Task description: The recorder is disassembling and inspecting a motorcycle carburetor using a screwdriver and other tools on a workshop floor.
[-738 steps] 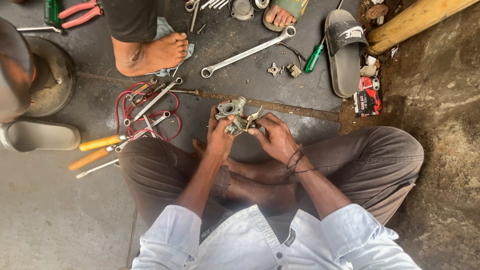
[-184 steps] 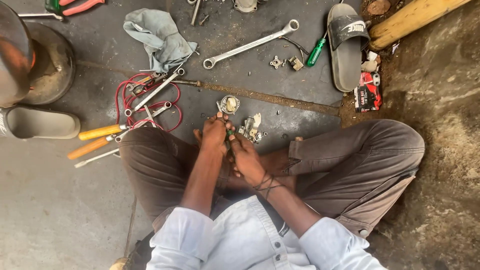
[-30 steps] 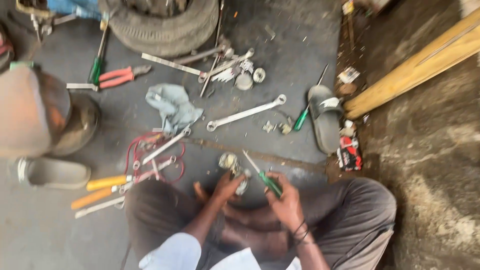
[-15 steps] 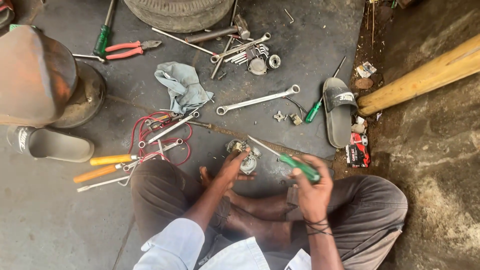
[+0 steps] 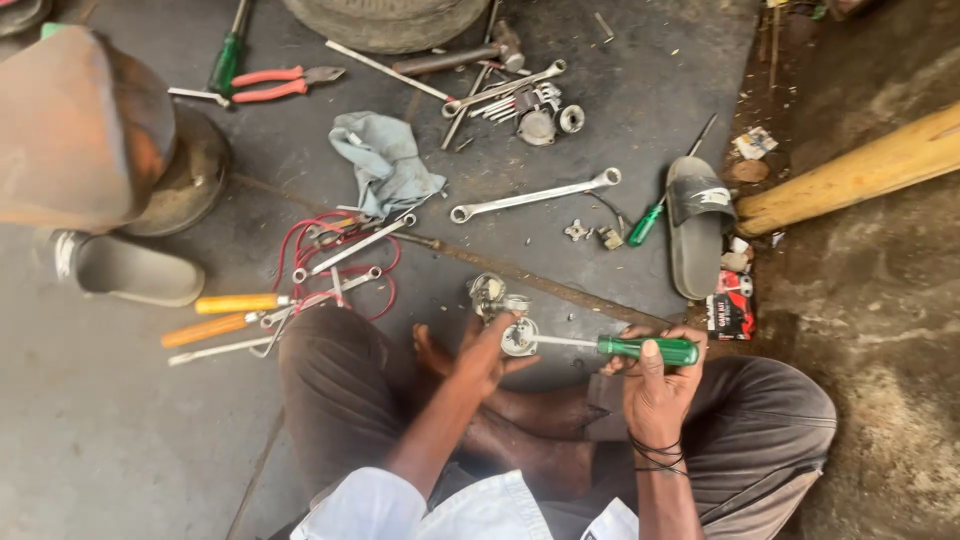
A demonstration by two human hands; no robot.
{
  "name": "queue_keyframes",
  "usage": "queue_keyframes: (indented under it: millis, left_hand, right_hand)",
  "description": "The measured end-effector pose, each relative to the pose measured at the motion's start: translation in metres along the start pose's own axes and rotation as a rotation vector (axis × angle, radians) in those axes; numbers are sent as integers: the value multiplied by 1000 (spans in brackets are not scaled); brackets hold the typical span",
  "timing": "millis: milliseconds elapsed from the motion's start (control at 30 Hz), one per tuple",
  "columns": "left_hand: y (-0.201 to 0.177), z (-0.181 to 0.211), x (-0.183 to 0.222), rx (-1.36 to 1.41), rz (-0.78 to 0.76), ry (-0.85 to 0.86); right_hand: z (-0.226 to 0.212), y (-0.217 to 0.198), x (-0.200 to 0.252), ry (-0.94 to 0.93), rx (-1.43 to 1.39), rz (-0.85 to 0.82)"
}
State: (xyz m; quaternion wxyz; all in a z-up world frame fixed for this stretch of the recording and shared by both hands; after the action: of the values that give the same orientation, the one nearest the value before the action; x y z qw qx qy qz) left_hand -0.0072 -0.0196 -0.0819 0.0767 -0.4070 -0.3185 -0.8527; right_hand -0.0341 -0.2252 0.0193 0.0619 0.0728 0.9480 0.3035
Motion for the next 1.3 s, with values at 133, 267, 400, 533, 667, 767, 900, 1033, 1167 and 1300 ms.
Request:
queue_keyframes:
  millis: [133, 267, 400, 533, 667, 767, 900, 1033, 1167, 1300]
  left_hand:
    - [-1, -5, -3, 33, 86, -60]
    - [-16, 4, -20, 19, 147, 77]
    - [-23, 10, -23, -10, 182, 151]
    - [-21, 13, -17, -11, 198, 112]
    - [-17, 13, -15, -36, 190, 144]
    - [-18, 13, -17, -45, 190, 146]
    - [-19, 15, -17, -37, 197, 157]
    - [-18, 16, -16, -55, 202, 147]
    - [-18, 15, -16, -55, 206, 139]
    - [-18, 14, -17, -61, 195, 140]
  right_hand:
    - [-3, 7, 10, -33, 206, -62]
    - [6, 10, 14, -84, 426, -168]
    - [2, 20, 16, -114, 525, -303]
    - [0, 26, 17, -93, 596, -361]
    - [1, 27, 17, -98, 647, -383]
    - [1, 27, 17, -97, 649, -383]
    - [3, 25, 16, -81, 640, -378]
    - [4, 23, 17, -77, 642, -380]
    - [4, 23, 17, -78, 642, -376]
    - [4, 24, 16, -83, 652, -377]
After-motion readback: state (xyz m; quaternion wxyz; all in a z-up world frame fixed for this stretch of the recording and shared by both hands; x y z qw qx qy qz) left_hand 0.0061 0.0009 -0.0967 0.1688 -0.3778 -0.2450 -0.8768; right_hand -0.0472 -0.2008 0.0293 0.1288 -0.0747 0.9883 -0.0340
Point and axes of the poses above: each hand's wrist, its own x-axis away from the middle knuckle, its own y-axis out of the palm, z = x × y, the point moved 1 cm from there along -x, towards the middle knuckle, and after that the axes turned 6 degrees about -x, right-handed, at the moved point
